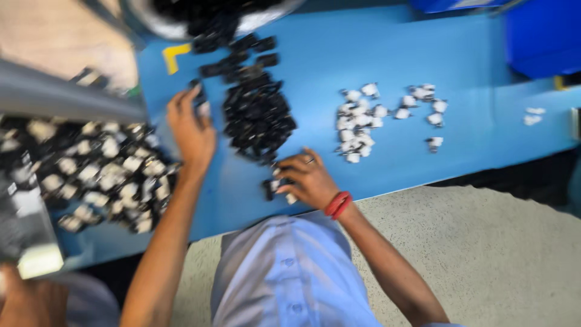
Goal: The person assembles small electrical components by hand, repeatedly picking up black and white plastic parts from a blue workbench and snapping them together. The person places the assembled units into a pile on the table.
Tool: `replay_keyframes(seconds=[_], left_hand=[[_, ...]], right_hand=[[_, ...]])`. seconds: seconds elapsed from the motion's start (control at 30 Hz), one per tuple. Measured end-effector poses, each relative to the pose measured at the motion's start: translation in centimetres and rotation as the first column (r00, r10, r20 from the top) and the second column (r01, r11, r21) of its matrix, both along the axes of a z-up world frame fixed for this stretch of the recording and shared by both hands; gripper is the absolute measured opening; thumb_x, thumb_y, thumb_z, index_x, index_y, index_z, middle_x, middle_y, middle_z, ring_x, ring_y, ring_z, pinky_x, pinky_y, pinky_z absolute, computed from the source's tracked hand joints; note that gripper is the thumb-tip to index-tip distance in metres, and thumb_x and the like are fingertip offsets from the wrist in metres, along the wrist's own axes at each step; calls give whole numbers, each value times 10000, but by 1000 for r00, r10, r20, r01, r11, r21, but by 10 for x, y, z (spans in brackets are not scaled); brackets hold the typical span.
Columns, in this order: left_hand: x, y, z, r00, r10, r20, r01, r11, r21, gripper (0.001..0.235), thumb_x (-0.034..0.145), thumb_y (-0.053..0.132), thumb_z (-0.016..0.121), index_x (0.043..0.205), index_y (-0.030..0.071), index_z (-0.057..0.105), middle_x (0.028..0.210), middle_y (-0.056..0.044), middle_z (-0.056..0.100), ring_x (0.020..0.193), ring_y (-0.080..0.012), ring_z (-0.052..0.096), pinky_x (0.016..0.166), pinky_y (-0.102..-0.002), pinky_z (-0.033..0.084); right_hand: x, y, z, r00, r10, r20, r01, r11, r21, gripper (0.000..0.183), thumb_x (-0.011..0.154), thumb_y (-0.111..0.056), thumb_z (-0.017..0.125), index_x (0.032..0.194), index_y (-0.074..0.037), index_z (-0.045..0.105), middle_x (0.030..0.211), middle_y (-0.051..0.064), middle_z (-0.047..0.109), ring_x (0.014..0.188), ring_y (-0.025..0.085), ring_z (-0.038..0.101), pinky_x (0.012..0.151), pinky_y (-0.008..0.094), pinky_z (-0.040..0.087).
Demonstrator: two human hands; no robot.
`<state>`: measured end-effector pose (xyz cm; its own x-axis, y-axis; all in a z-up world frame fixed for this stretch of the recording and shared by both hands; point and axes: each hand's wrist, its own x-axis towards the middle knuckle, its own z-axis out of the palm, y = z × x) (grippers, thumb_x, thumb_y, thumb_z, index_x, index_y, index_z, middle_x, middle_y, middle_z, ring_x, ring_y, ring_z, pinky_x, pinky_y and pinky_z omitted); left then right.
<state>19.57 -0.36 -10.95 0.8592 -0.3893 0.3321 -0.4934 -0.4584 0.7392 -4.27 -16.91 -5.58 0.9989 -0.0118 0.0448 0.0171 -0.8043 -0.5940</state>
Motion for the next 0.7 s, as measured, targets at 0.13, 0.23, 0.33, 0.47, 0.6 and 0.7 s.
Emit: replay_keyframes(seconds=[0.13,0.23,0.33,0.47,0.6,0.7], left_hand=[[3,26,-20,992,-75,99,66,993,93,498,837,-149,567,1264,64,709,1268,-187,625,1276,-374,573,1122,-472,449],[-5,45,-34,995,-56,87,48,995,88,494,879,-193,474,1276,30,669,1254,-180,604,1215,-344,588,1141,-398,485],[-23,52,-25,989,-30,144,1,980,197,511,845,-203,456,1241,22,689,1260,-181,596,1187,-342,609,1100,-385,522],[-47,35,-8,950,223,-217,-192,969,155,421,870,-34,549,1258,85,664,1319,-201,572,1097,-398,528,969,-443,408],[-55,35,5,969,-75,235,-81,804,590,561,742,-21,628,1298,-10,704,1499,-231,534,1325,-422,475,1122,-509,339],[-60,34,13,959,-103,264,-93,766,636,573,756,-50,603,1317,30,694,1494,-151,571,1333,-372,506,1123,-470,375]], right_hand=[[-25,-14,-5,992,32,125,-38,998,45,234,922,-301,742,1101,-152,728,1358,70,658,1283,268,587,1169,533,349],[-58,-43,-10,957,-235,168,220,970,107,225,938,-270,736,1113,-130,733,1269,74,688,1196,254,629,1055,438,465],[-115,-124,-14,721,-566,400,656,742,-134,106,1024,-123,646,1111,-148,702,1122,57,720,1030,237,676,852,379,561],[-192,-224,-40,309,-942,131,947,317,44,406,1012,-269,712,1372,-95,641,1199,155,522,931,225,590,798,338,520],[-203,-239,-68,422,-904,72,898,427,101,287,933,-180,820,1190,-103,718,1086,100,649,866,200,582,769,315,512],[-189,-216,-72,512,-859,-9,819,485,308,278,889,-126,838,1090,-61,659,978,27,727,842,125,640,759,273,523]])
